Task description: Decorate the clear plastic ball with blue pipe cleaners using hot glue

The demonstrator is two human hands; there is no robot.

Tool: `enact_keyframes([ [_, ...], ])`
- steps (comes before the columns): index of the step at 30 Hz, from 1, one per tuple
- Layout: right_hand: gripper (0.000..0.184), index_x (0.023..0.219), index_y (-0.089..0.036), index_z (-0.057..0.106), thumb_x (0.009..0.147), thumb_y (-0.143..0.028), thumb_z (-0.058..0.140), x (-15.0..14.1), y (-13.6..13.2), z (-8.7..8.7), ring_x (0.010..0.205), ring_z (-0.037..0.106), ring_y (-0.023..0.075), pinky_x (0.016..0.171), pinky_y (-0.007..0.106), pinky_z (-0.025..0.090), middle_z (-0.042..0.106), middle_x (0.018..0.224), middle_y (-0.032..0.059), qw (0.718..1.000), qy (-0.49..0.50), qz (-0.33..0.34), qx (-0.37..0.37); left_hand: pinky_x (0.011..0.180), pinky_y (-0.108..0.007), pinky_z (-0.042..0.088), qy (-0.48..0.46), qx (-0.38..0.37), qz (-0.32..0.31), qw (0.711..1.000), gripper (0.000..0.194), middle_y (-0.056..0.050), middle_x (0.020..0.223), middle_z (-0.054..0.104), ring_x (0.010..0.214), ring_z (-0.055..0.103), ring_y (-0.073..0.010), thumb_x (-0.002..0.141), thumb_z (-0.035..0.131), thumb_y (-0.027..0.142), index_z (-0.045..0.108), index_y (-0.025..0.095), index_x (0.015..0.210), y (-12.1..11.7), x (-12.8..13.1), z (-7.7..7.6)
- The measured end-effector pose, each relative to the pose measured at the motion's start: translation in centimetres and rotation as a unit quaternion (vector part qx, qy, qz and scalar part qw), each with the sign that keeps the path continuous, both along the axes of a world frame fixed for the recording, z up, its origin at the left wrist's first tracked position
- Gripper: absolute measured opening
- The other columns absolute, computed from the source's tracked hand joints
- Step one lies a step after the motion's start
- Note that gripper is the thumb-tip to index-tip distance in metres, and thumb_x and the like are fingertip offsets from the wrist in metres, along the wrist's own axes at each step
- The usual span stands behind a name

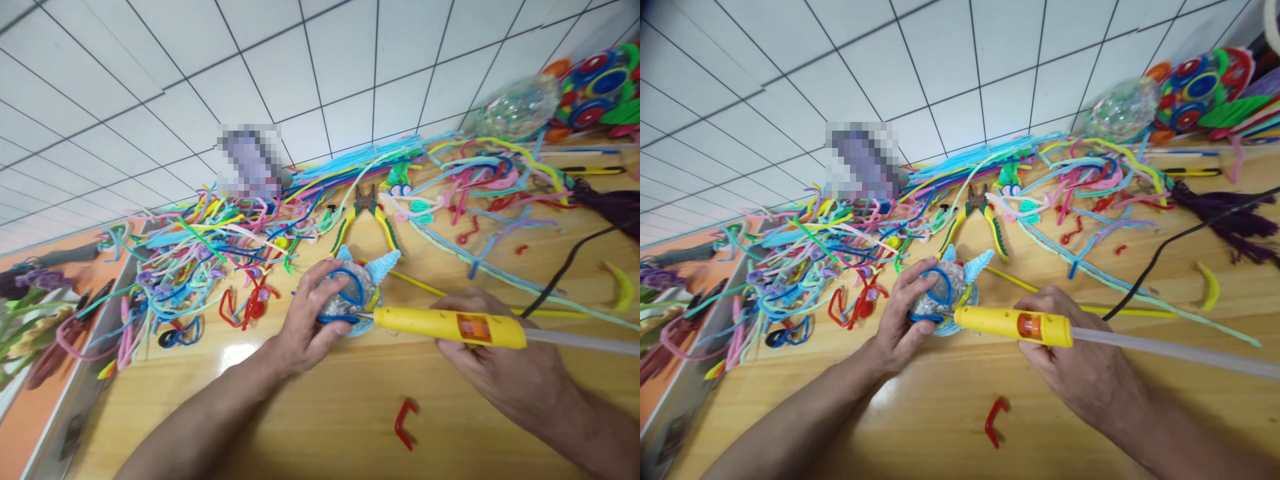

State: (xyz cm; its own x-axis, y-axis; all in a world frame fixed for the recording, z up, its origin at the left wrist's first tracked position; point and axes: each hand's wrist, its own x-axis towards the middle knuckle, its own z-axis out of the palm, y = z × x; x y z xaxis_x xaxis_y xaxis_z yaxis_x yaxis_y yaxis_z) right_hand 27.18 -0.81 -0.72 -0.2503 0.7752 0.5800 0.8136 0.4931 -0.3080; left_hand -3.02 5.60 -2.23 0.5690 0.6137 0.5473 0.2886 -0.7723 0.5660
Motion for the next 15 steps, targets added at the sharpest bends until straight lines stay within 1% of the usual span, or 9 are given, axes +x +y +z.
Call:
enact_keyframes([
  [4,0.019,0.111,-0.029,0.057,0.099,-0.016,0.052,0.03,-0.08,-0.04,0.067,0.081,0.0203,0.055,0.028,0.063,0.077,0.084,-0.0022,1.0,0.001,-0.008,-0.001,0.126,-0.059,0.053,0.006,0.001,0.002,1.0,0.06,-0.022,0.164,0.058,0.157,0.057,-0.0351,0.115,0.057,0.051,0.048,0.026,0.169,0.01,-0.02,0.05],
  [10,0.021,0.11,-0.029,0.058,0.097,-0.013,0.052,0.11,-0.16,0.1,0.068,0.081,0.0203,0.057,0.027,0.063,0.077,0.084,-0.0021,1.0,0.002,-0.008,-0.007,0.126,-0.058,0.053,0.003,0.005,-0.001,1.0,0.06,-0.022,0.162,0.059,0.156,0.058,-0.0347,0.115,0.057,0.051,0.048,0.026,0.169,0.09,0.01,0.03],
  [15,0.019,0.111,-0.029,0.056,0.099,-0.014,0.051,0.07,-0.17,0.16,0.068,0.081,0.0195,0.058,0.027,0.063,0.076,0.084,-0.0019,1.0,-0.007,-0.008,-0.004,0.124,-0.059,0.054,0.0,0.002,-0.001,1.0,0.061,-0.022,0.163,0.059,0.155,0.059,-0.036,0.115,0.058,0.052,0.049,0.027,0.169,0.1,0.0,-0.02],
])
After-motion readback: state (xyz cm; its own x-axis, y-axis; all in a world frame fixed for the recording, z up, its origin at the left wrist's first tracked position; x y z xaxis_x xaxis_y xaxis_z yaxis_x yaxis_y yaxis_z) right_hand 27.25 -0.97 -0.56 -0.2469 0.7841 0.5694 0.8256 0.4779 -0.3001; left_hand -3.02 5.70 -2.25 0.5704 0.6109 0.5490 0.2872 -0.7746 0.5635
